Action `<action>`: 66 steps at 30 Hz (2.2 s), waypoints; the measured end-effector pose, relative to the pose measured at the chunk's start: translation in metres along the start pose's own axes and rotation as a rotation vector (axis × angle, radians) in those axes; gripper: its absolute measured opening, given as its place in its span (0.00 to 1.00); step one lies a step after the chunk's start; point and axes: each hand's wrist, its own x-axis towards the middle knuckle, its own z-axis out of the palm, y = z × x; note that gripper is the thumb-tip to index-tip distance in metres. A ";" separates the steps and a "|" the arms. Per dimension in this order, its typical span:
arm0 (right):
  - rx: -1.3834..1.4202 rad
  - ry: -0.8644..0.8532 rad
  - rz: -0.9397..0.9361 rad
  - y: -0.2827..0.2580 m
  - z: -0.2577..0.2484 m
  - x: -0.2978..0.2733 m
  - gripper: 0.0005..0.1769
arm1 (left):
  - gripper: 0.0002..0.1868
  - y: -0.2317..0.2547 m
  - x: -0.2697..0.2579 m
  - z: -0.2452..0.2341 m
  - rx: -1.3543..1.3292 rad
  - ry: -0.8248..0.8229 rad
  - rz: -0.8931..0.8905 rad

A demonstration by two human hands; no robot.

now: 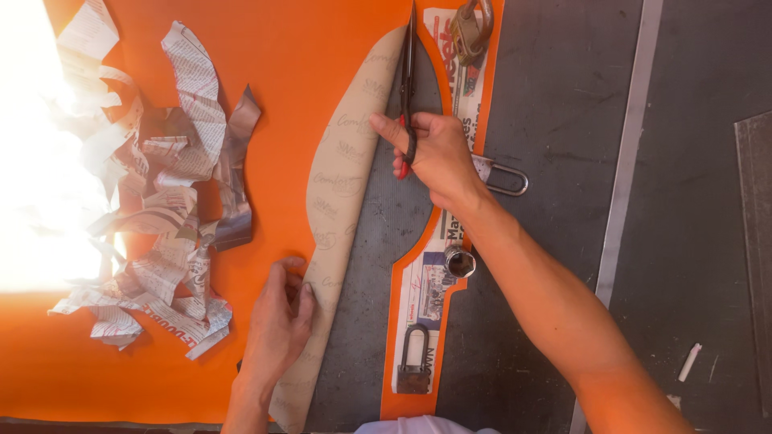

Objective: The person uses a ruler and pencil to mark a straight line on an orange sheet, then cuts along the line with scissors. They also cut a curved section and remove excess material, using padlocks to hold the sheet in place during cutting.

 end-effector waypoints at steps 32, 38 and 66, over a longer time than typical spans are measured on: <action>-0.961 -0.145 0.413 -0.080 -0.231 -0.062 0.24 | 0.17 0.088 0.095 0.080 0.011 0.193 0.727; -1.033 -0.252 0.342 -0.112 -0.267 0.030 0.25 | 0.42 0.159 0.201 0.124 0.160 0.413 0.960; -1.733 -0.451 0.257 -0.165 -0.275 0.154 0.37 | 0.37 0.167 0.220 0.136 0.434 0.446 0.866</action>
